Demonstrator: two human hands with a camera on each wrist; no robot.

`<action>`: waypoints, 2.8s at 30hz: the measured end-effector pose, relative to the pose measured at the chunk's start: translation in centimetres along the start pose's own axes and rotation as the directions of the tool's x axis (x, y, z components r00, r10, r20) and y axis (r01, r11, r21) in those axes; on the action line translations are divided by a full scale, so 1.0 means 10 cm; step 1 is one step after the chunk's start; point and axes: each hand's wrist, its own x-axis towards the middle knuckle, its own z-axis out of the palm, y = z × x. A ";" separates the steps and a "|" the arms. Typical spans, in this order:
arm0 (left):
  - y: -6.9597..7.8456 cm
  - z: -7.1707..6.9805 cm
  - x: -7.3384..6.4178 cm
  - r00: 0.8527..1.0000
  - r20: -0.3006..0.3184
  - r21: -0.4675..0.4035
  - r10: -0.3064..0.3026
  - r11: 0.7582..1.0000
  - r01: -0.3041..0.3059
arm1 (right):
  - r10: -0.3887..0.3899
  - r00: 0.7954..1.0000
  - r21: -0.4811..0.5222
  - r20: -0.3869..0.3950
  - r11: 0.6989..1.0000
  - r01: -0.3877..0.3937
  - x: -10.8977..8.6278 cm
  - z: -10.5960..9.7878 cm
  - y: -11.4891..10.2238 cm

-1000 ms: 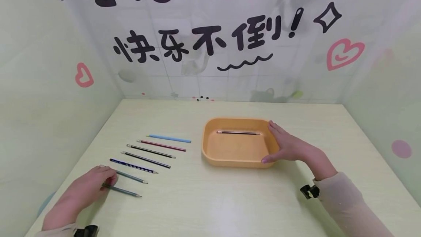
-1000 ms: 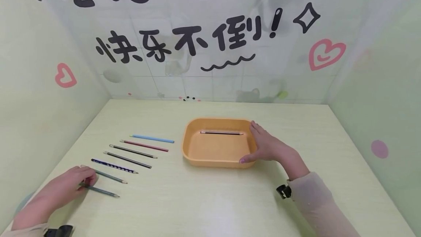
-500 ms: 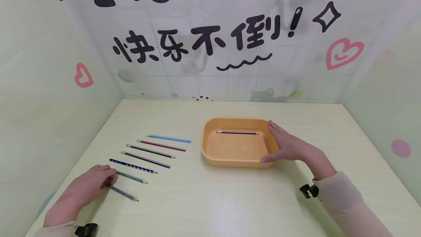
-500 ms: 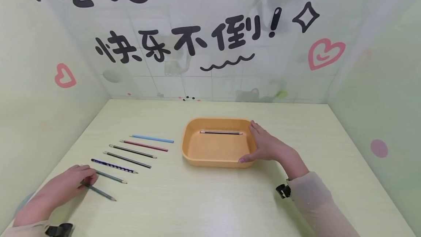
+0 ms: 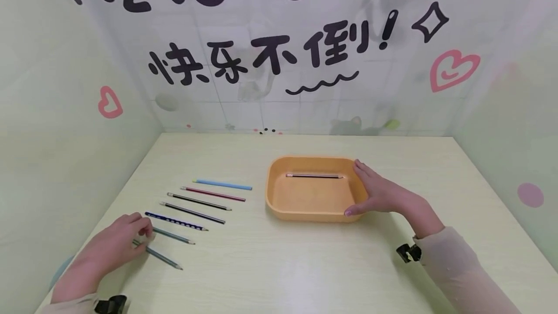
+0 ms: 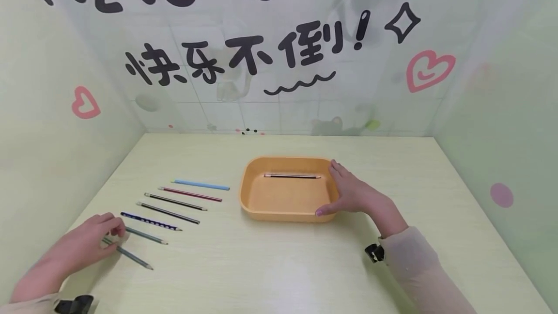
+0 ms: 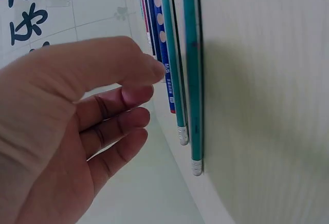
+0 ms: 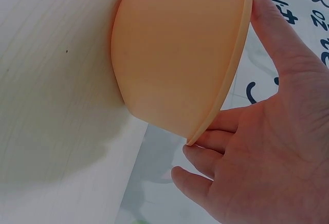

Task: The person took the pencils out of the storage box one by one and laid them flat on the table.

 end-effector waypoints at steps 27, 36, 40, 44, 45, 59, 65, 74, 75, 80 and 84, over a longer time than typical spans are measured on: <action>0.23 -0.32 0.47 0.996 -0.056 -0.062 0.066 0.996 -0.069 | 0.015 1.000 0.002 0.002 1.000 -0.015 0.00 0.00 0.00; 0.34 -0.44 0.69 0.994 -0.057 -0.058 0.098 0.993 -0.102 | 0.021 1.000 0.025 0.008 0.999 -0.021 -0.01 0.01 0.00; 0.41 -0.51 0.78 0.994 -0.035 -0.068 0.101 0.992 -0.104 | 0.014 1.000 0.024 0.011 1.000 -0.014 0.00 0.03 -0.01; 0.52 -0.57 0.90 0.994 -0.021 -0.087 0.106 0.990 -0.107 | 0.013 1.000 0.008 0.009 1.000 -0.013 0.01 0.02 -0.01; 0.55 -0.57 0.93 0.994 -0.020 -0.091 0.107 0.990 -0.108 | 0.012 1.000 0.007 0.009 1.000 -0.012 0.01 0.02 -0.02; 0.93 -0.56 1.33 0.991 -0.038 -0.126 0.130 0.983 -0.134 | 0.011 1.000 0.008 0.014 1.000 -0.011 0.04 0.03 -0.01; 1.10 -0.51 1.51 0.986 -0.057 -0.173 0.155 0.971 -0.162 | 0.012 1.000 0.013 0.015 1.000 -0.012 0.05 0.04 0.00; 1.41 -0.48 1.79 0.979 -0.046 -0.204 0.200 0.957 -0.206 | 0.010 1.000 0.007 0.015 1.000 -0.010 0.01 0.03 -0.01; 1.45 -0.48 1.82 0.978 -0.042 -0.214 0.205 0.954 -0.209 | 0.012 1.000 0.007 0.013 1.000 -0.012 0.01 0.02 -0.01; 1.66 -0.49 1.98 0.964 -0.027 -0.269 0.265 0.927 -0.262 | 0.010 1.000 0.014 0.003 1.000 -0.010 -0.01 0.02 -0.02; 1.81 -0.46 2.10 0.950 0.000 -0.313 0.313 0.902 -0.297 | -0.002 1.000 0.015 -0.004 1.000 0.002 -0.01 0.02 -0.01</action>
